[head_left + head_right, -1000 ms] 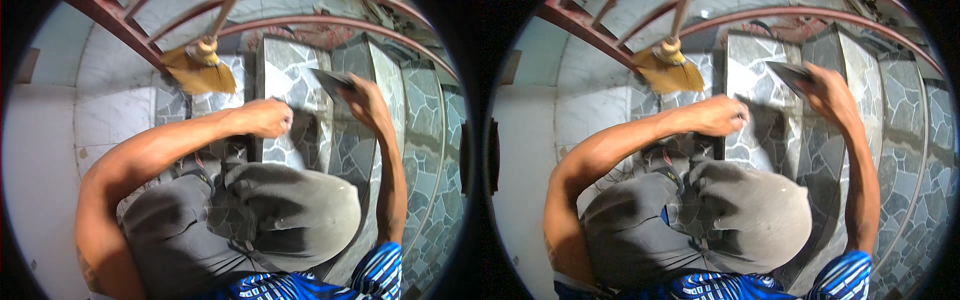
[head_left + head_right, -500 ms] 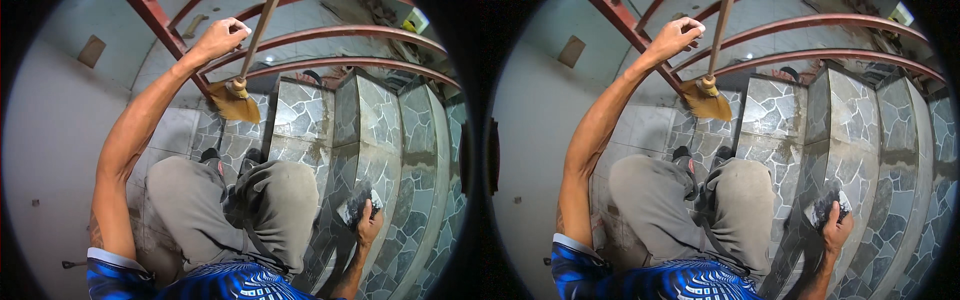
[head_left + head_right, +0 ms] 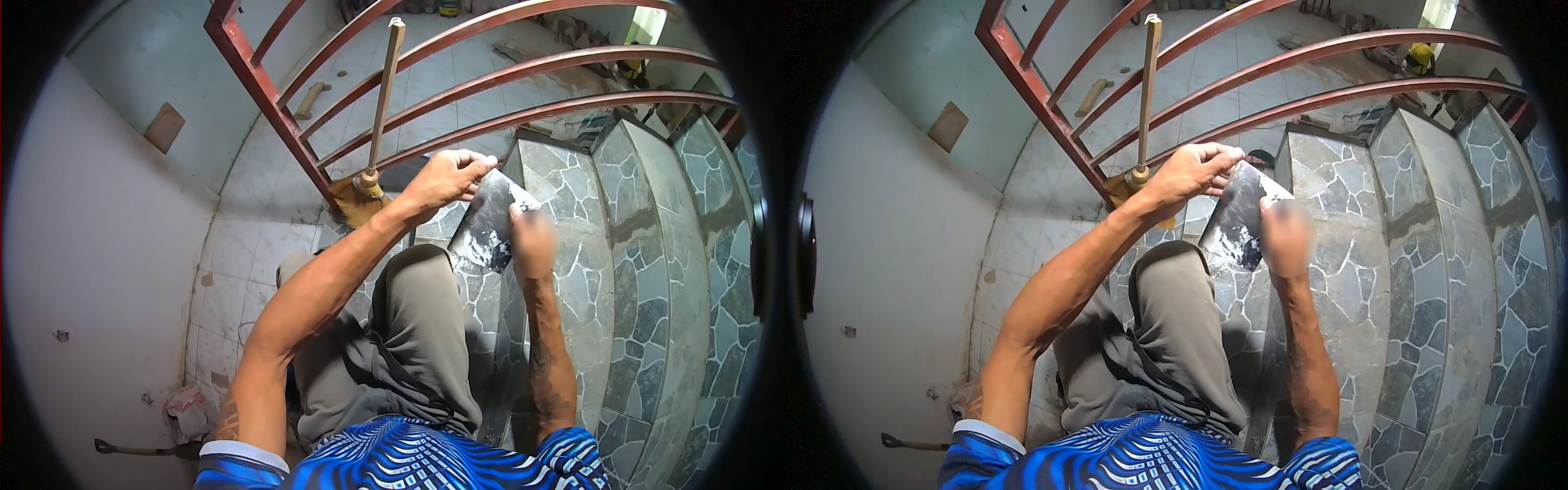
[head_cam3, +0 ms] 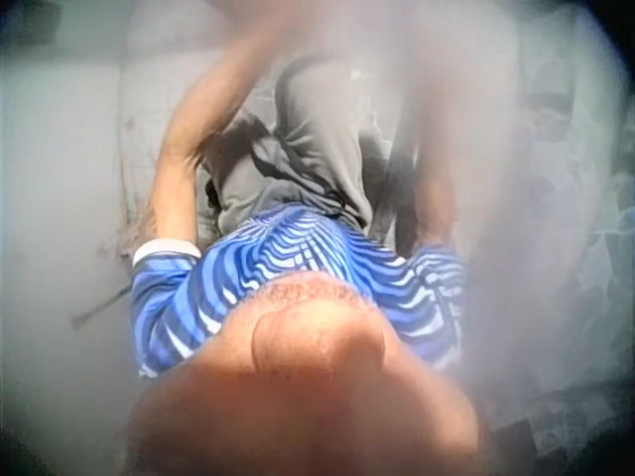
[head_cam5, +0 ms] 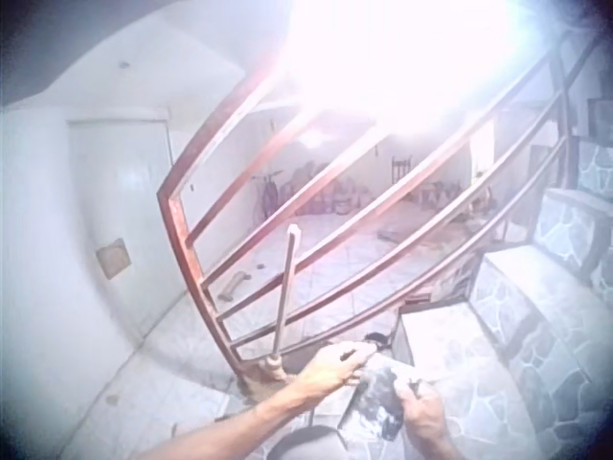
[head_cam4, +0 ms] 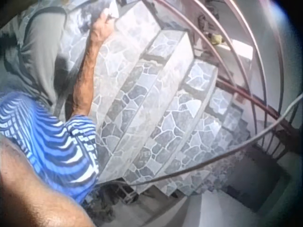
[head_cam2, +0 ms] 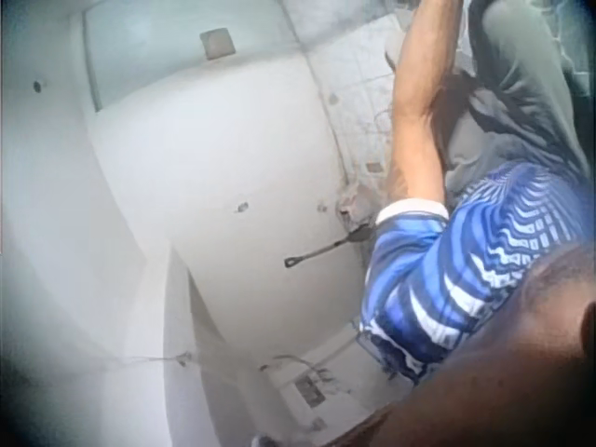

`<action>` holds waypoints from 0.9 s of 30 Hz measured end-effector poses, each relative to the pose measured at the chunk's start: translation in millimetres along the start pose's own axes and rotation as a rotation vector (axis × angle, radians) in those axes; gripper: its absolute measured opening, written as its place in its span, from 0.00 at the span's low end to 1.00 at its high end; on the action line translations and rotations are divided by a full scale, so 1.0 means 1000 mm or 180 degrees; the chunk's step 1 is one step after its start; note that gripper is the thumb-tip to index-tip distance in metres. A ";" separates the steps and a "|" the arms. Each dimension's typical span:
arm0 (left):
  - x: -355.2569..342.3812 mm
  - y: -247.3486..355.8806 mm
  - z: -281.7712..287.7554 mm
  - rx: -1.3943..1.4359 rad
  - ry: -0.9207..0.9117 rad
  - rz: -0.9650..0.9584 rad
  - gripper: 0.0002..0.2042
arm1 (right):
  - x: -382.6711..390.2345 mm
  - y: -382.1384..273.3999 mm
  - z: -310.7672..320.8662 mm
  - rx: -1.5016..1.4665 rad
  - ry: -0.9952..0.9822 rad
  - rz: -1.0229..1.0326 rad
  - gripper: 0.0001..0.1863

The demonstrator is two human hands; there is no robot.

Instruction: Applying and smoothing grout between floor tiles on a staircase using a small trowel.

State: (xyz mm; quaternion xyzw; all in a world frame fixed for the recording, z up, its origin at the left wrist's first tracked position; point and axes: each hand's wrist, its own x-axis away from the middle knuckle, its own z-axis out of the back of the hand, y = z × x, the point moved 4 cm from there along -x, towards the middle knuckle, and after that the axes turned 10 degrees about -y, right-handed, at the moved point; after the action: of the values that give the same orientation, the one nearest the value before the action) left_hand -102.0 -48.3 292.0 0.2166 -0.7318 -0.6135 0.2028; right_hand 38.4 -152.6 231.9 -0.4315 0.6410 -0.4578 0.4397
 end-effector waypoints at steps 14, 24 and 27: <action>-0.039 -0.070 -0.001 0.0535 -0.0140 0.0291 0.09 | -0.033 0.015 0.039 -0.0167 0.0469 -0.0022 0.13; -0.023 -0.101 0.021 -0.1657 -0.0361 0.0285 0.14 | -0.063 -0.021 0.092 0.1174 0.1651 0.0570 0.19; -0.027 -0.106 0.025 -0.1998 0.0220 0.0430 0.20 | -0.053 -0.020 0.094 0.2506 0.1453 0.0592 0.19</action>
State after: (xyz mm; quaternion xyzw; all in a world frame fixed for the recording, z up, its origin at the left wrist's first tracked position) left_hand -86.7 -29.0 182.7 0.1151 -0.5122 -0.7867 0.3248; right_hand 144.7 -125.8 241.8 -0.0606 0.5348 -0.7083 0.4569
